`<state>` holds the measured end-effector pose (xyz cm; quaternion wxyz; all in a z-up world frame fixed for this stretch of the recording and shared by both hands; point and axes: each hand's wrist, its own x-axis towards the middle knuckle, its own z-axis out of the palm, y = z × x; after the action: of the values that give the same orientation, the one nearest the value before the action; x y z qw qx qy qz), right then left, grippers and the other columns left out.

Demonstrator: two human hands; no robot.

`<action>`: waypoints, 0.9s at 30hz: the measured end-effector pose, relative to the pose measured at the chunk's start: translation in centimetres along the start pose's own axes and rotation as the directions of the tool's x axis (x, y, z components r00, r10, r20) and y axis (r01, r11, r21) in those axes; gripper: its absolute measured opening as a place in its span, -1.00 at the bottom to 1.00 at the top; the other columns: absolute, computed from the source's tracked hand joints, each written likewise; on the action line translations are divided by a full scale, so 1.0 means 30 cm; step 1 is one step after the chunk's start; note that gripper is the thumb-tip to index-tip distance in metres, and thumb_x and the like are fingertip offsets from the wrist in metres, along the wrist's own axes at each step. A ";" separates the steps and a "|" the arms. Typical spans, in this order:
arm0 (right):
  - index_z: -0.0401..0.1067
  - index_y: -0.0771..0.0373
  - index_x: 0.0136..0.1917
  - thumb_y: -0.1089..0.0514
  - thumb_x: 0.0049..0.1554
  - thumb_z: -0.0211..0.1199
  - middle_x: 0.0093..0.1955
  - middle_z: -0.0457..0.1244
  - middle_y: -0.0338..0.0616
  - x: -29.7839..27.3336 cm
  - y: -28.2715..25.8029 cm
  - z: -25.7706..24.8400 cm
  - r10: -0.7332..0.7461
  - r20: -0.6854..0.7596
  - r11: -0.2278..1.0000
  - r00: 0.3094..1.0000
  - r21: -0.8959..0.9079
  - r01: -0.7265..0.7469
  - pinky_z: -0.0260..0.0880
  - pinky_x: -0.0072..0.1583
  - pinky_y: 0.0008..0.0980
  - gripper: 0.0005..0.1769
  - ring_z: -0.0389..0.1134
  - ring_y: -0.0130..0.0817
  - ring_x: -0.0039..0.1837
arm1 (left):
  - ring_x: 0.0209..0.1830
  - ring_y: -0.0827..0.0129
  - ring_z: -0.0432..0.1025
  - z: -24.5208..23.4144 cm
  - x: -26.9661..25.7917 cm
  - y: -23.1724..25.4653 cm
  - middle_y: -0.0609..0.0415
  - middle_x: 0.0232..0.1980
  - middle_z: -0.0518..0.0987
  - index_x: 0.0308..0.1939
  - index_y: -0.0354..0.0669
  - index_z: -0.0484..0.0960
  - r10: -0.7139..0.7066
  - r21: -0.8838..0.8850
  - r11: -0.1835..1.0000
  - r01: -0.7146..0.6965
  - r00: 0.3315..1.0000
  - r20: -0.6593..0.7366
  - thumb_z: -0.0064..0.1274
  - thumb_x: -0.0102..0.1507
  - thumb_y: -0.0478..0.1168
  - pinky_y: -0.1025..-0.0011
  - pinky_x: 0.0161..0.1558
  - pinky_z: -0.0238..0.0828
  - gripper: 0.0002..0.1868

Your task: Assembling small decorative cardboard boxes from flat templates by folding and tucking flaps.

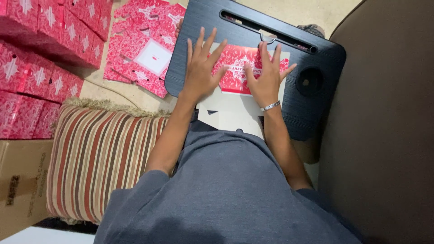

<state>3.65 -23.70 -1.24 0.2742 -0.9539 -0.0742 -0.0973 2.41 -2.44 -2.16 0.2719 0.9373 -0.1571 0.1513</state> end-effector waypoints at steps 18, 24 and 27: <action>0.35 0.31 0.34 0.11 0.38 0.12 0.36 0.27 0.00 -0.052 0.088 -0.238 -0.211 -0.077 0.616 0.974 0.764 0.194 0.28 0.47 -0.26 -0.67 0.28 -0.21 0.44 | 0.70 0.04 -0.22 0.004 -0.035 0.042 0.01 0.69 0.01 0.61 0.12 0.17 0.143 0.074 0.983 -0.166 0.958 0.249 0.13 0.19 0.48 -0.55 0.40 -0.71 0.05; 0.56 0.27 0.02 0.17 0.30 0.24 0.01 0.43 -0.13 -0.100 -0.018 -0.355 -0.468 0.215 0.790 0.857 0.537 0.296 0.35 0.18 -0.36 -0.85 0.44 -0.33 0.05 | 0.61 -0.05 0.06 0.031 -0.057 0.010 0.00 0.50 0.40 0.26 0.06 0.64 0.192 -0.127 0.973 -0.194 0.981 -0.032 0.02 0.30 0.40 -0.57 0.41 -0.58 -0.32; 0.50 0.13 0.30 -0.09 0.24 0.22 0.25 0.42 -0.20 -0.107 0.018 -0.303 -0.575 0.560 0.810 0.596 0.492 0.320 0.33 0.25 -0.31 -0.56 0.43 -0.30 0.23 | 0.55 0.02 0.23 0.073 -0.067 -0.032 0.10 0.44 0.49 0.26 0.09 0.63 0.187 -0.155 0.966 -0.208 0.972 -0.141 0.27 0.34 0.10 -0.55 0.46 -0.42 -0.54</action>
<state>-0.69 -29.31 5.30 0.3530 -0.8057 -0.4267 0.2102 1.39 -2.46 -5.10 0.3432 0.8792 -0.2447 0.2222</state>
